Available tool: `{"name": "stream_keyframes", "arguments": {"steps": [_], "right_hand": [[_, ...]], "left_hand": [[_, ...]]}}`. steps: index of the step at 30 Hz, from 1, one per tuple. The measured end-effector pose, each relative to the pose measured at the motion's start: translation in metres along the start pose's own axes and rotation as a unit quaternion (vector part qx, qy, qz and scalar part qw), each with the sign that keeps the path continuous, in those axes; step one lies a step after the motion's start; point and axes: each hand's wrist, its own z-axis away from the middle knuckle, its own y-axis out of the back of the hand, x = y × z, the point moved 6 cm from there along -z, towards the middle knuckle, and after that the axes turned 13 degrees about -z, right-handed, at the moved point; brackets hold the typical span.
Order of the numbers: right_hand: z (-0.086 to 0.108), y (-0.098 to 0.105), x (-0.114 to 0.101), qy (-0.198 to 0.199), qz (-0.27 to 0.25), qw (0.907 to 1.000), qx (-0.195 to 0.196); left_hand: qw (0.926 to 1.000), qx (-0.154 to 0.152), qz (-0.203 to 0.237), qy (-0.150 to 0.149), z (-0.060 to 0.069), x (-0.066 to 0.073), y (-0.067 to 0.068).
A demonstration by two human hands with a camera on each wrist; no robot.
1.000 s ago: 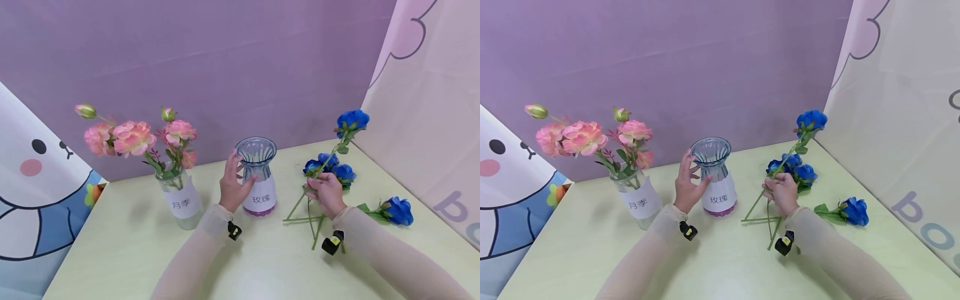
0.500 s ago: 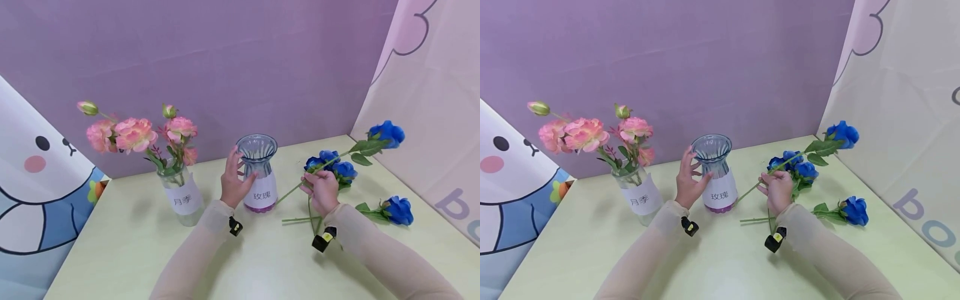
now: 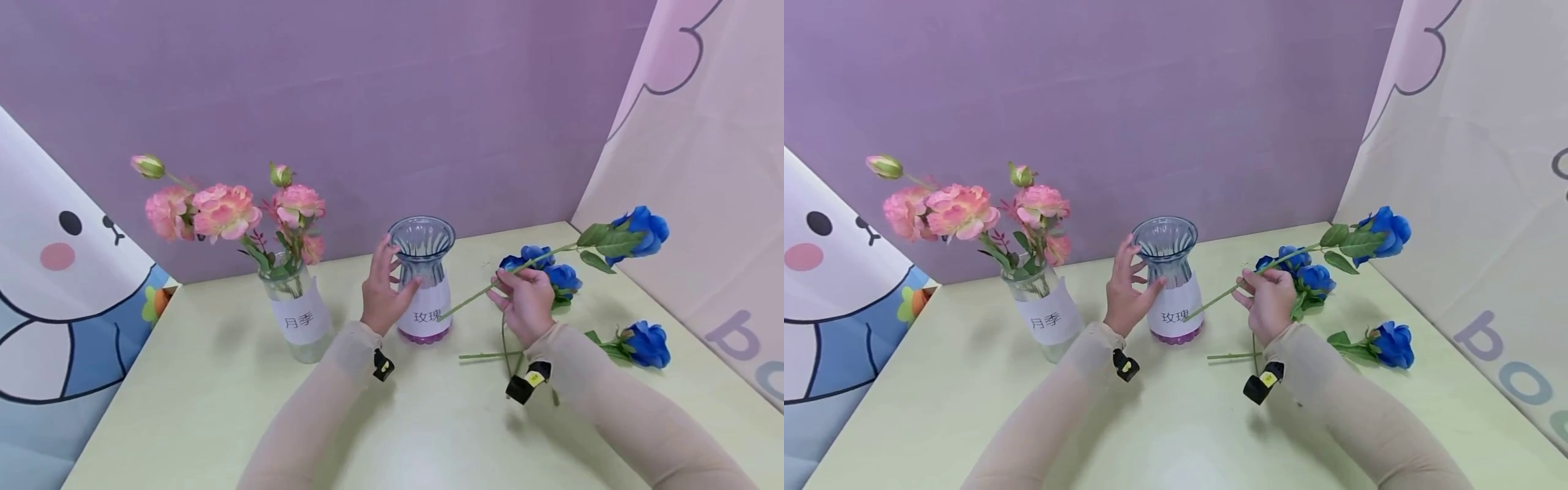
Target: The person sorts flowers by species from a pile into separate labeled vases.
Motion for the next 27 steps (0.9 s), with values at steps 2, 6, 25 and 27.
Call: {"name": "stream_keyframes", "arguments": {"steps": [2, 6, 25, 27], "right_hand": [[0.000, -0.004, -0.004, 0.005, -0.010, 0.9999, 0.001], [0.002, -0.011, -0.012, 0.021, -0.031, 0.9993, 0.003], [0.013, -0.050, -0.059, 0.063, -0.097, 0.9929, -0.028], [0.015, -0.056, -0.065, 0.076, -0.104, 0.9910, -0.037]], "left_hand": [[1.0000, -0.003, -0.001, 0.000, -0.001, -0.001, 0.000], [1.0000, -0.007, 0.003, 0.007, -0.001, -0.001, 0.002], [0.9992, -0.016, -0.002, 0.037, 0.000, 0.001, -0.001], [0.9992, -0.014, 0.000, 0.037, 0.000, 0.002, -0.001]]}}
